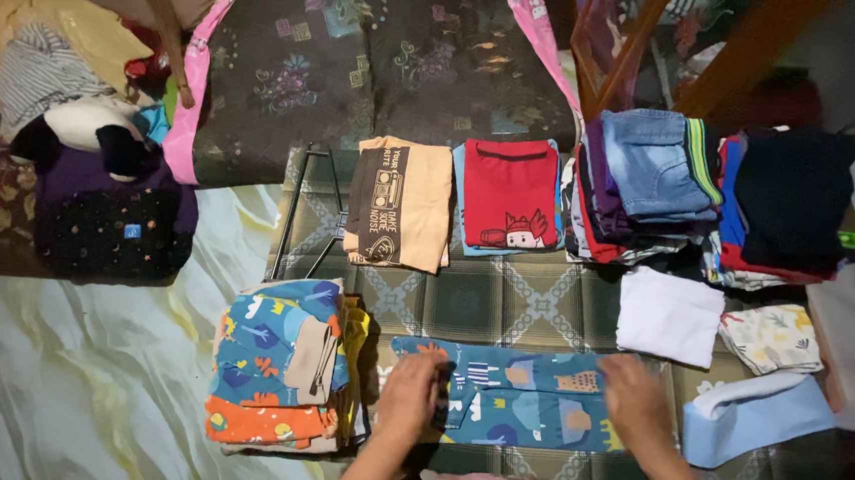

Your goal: The person sorts various garments on a flat surface, picking them up and placing them into different stacks.

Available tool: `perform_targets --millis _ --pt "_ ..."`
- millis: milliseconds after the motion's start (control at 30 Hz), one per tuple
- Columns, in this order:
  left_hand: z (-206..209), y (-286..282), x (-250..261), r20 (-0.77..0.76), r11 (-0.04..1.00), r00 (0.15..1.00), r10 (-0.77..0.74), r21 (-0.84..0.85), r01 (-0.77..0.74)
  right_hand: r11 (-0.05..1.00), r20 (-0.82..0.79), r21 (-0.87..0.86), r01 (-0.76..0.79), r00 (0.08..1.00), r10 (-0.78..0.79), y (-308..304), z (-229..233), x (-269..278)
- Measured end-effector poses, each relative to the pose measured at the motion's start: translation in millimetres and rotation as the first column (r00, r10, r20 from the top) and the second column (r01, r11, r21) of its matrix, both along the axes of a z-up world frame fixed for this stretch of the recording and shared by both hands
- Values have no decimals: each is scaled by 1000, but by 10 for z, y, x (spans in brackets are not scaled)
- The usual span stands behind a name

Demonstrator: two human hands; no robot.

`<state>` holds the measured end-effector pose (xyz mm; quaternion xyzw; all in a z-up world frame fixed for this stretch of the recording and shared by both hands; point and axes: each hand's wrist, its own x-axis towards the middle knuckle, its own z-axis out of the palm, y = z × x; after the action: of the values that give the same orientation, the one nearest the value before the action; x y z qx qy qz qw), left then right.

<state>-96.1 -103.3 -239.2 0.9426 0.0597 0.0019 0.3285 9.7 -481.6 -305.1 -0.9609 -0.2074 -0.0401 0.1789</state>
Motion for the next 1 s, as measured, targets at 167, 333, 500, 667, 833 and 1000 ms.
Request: perform_targets --millis 167,333,500,667,833,1000 --pt "-129 30 -4 90 960 992 -87 272 60 990 110 43 -133 986 128 189 -35 -34" --pt "-116 47 20 -2 947 1000 -4 321 4 999 143 40 -2 990 -3 272 84 -15" --pt "-137 29 25 -44 941 999 21 337 -5 958 177 -98 270 952 -250 161 334 -65" --pt "-74 -32 -62 15 930 1000 22 366 -26 977 193 -137 162 972 -134 175 439 -82" --pt "-84 -36 -563 83 946 977 -198 279 168 951 159 -131 280 953 -258 149 273 -178" --pt "-228 -51 -777 357 972 918 -175 214 102 999 60 -37 40 997 -38 -67 39 -234"
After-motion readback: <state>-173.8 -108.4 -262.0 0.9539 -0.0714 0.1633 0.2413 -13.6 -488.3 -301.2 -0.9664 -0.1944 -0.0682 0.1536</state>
